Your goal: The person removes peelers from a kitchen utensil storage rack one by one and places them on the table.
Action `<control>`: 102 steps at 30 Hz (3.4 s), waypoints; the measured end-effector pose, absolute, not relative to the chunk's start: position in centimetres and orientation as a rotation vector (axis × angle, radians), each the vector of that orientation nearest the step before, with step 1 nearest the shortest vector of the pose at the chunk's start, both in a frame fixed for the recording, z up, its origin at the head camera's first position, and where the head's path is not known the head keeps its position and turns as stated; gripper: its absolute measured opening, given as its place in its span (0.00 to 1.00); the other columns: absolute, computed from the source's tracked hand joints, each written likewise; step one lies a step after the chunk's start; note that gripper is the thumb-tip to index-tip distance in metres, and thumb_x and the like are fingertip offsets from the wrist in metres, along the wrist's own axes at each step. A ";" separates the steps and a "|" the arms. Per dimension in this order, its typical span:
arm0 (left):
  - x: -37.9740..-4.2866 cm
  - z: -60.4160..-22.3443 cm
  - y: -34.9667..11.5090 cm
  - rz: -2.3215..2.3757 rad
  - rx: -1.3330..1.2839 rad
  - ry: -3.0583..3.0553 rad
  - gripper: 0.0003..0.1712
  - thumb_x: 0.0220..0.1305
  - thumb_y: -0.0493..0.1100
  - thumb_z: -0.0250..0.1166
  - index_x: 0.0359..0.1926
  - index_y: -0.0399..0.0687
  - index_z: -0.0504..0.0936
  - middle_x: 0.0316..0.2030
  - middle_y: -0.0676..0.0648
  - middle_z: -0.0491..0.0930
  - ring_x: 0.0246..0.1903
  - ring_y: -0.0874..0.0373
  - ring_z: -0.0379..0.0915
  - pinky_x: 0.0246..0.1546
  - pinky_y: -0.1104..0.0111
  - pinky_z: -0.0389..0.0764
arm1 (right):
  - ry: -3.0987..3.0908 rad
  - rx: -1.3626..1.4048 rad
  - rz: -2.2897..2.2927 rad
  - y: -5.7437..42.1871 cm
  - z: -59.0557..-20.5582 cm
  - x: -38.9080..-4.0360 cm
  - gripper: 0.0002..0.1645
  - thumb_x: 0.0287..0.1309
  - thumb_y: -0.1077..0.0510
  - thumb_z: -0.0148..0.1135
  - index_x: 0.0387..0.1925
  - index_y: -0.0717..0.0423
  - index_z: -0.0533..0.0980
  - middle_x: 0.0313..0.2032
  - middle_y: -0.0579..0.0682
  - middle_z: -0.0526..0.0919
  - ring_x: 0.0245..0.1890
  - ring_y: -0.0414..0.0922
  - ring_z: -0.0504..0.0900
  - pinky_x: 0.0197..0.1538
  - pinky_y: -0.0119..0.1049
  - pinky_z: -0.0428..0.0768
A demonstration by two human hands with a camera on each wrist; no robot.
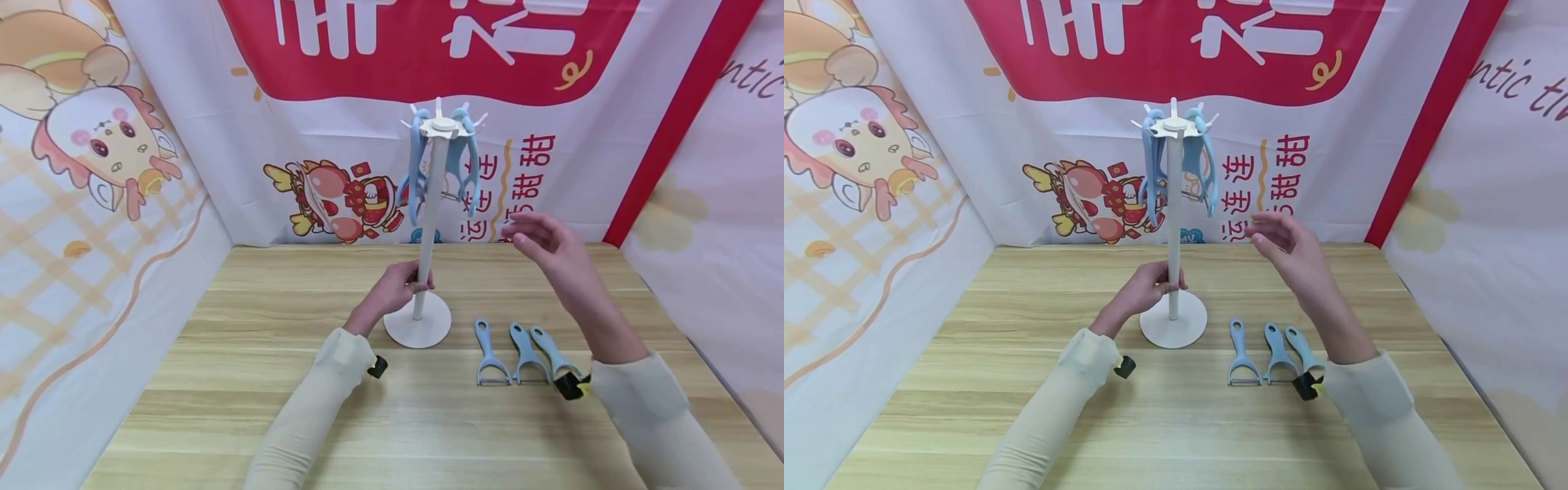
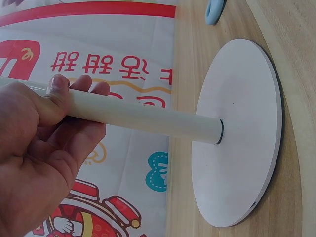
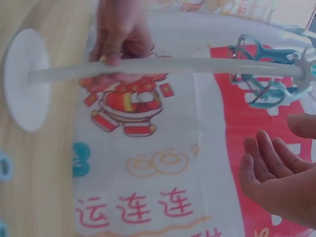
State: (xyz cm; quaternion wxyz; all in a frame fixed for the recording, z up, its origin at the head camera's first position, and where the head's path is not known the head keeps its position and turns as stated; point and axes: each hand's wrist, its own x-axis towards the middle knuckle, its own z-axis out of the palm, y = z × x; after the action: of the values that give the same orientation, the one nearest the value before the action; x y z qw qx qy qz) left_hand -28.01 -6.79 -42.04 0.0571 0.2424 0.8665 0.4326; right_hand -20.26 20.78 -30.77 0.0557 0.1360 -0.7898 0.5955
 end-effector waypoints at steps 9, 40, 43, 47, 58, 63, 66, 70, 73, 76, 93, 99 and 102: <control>-28.2 -42.2 -6.9 1.319 0.736 2.631 0.05 0.69 0.34 0.61 0.39 0.48 0.79 0.39 0.49 0.83 0.45 0.57 0.83 0.59 0.55 0.81 | -2.200 0.527 1.899 18.6 -28.1 -22.0 0.25 0.67 0.55 0.61 0.63 0.52 0.71 0.56 0.50 0.81 0.58 0.41 0.79 0.56 0.19 0.77; -28.1 -42.4 -6.9 1.333 0.750 2.639 0.07 0.69 0.32 0.60 0.39 0.49 0.80 0.38 0.50 0.83 0.45 0.56 0.82 0.58 0.55 0.81 | -1.959 0.739 2.012 15.8 -25.8 -25.4 0.23 0.64 0.58 0.65 0.60 0.56 0.76 0.48 0.48 0.87 0.50 0.45 0.84 0.55 0.25 0.81; -28.1 -42.4 -6.9 1.327 0.746 2.642 0.08 0.69 0.31 0.60 0.39 0.49 0.80 0.38 0.50 0.83 0.45 0.56 0.82 0.58 0.55 0.81 | -1.933 0.758 2.026 15.8 -25.6 -25.3 0.22 0.64 0.60 0.64 0.60 0.58 0.77 0.46 0.47 0.87 0.50 0.43 0.85 0.55 0.24 0.81; -28.0 -42.3 -6.9 1.322 0.733 2.643 0.08 0.69 0.31 0.59 0.40 0.49 0.79 0.39 0.50 0.83 0.45 0.57 0.82 0.58 0.55 0.81 | -1.927 0.756 2.044 15.7 -25.3 -25.3 0.22 0.65 0.62 0.63 0.60 0.60 0.76 0.46 0.47 0.87 0.50 0.42 0.85 0.55 0.24 0.80; -27.9 -42.2 -6.9 1.333 0.685 2.617 0.09 0.70 0.31 0.59 0.40 0.50 0.79 0.39 0.50 0.83 0.45 0.56 0.81 0.60 0.53 0.80 | -1.866 0.767 2.071 15.9 -25.1 -25.1 0.22 0.65 0.63 0.62 0.60 0.62 0.76 0.46 0.50 0.87 0.48 0.42 0.86 0.56 0.26 0.81; -27.9 -42.1 -6.8 1.324 0.686 2.621 0.08 0.70 0.31 0.59 0.40 0.49 0.79 0.39 0.50 0.83 0.46 0.56 0.81 0.60 0.53 0.80 | -1.845 0.756 2.081 16.3 -25.3 -25.1 0.22 0.65 0.63 0.62 0.60 0.62 0.76 0.47 0.50 0.87 0.48 0.41 0.87 0.56 0.27 0.81; -27.8 -42.1 -6.8 1.331 0.672 2.614 0.09 0.70 0.31 0.58 0.41 0.49 0.79 0.40 0.50 0.83 0.46 0.55 0.81 0.60 0.53 0.80 | -1.843 0.747 2.080 16.4 -25.2 -25.0 0.22 0.65 0.62 0.62 0.60 0.62 0.76 0.47 0.50 0.87 0.48 0.41 0.87 0.57 0.28 0.81; -27.8 -42.1 -6.8 1.335 0.668 2.613 0.09 0.70 0.31 0.58 0.41 0.49 0.80 0.40 0.49 0.83 0.46 0.55 0.82 0.60 0.53 0.80 | -1.846 0.734 2.079 16.4 -25.1 -24.7 0.22 0.65 0.62 0.62 0.59 0.62 0.76 0.46 0.50 0.87 0.48 0.41 0.87 0.57 0.28 0.80; -27.7 -42.0 -6.8 1.333 0.677 2.619 0.09 0.70 0.30 0.58 0.41 0.49 0.79 0.40 0.49 0.83 0.46 0.56 0.82 0.59 0.53 0.80 | -1.844 0.720 2.072 16.6 -24.9 -24.6 0.22 0.65 0.61 0.63 0.59 0.62 0.77 0.46 0.50 0.87 0.47 0.41 0.88 0.56 0.27 0.81; -27.7 -42.0 -6.8 1.331 0.683 2.621 0.09 0.70 0.30 0.58 0.41 0.49 0.79 0.40 0.49 0.83 0.45 0.56 0.82 0.59 0.53 0.81 | -1.825 0.717 2.074 16.7 -24.7 -24.6 0.21 0.65 0.62 0.63 0.58 0.63 0.77 0.45 0.51 0.87 0.46 0.41 0.88 0.55 0.27 0.82; -27.8 -42.1 -6.8 1.334 0.719 2.634 0.06 0.69 0.33 0.61 0.39 0.50 0.80 0.39 0.50 0.83 0.45 0.55 0.82 0.59 0.53 0.81 | -1.787 0.656 2.087 17.3 -24.2 -24.3 0.20 0.64 0.61 0.64 0.56 0.61 0.78 0.44 0.51 0.87 0.45 0.42 0.88 0.52 0.27 0.83; -27.8 -42.1 -6.8 1.329 0.712 2.633 0.07 0.70 0.33 0.60 0.40 0.50 0.79 0.39 0.50 0.83 0.46 0.55 0.82 0.60 0.53 0.80 | -1.788 0.640 2.085 17.6 -24.4 -24.2 0.20 0.64 0.61 0.64 0.56 0.61 0.78 0.44 0.50 0.87 0.45 0.41 0.87 0.52 0.25 0.82; -27.8 -42.1 -6.8 1.332 0.709 2.629 0.07 0.70 0.33 0.60 0.40 0.49 0.79 0.40 0.49 0.83 0.46 0.55 0.82 0.60 0.53 0.80 | -1.765 0.645 2.106 17.7 -24.5 -24.2 0.19 0.64 0.61 0.64 0.55 0.62 0.78 0.43 0.51 0.87 0.45 0.42 0.87 0.52 0.26 0.83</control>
State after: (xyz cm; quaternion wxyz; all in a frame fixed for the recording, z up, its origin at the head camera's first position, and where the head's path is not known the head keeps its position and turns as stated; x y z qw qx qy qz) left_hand -27.81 -6.82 -42.13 0.0551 0.2334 0.8661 0.4386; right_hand -24.19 17.68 -24.50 0.1589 0.2256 -0.6174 0.7367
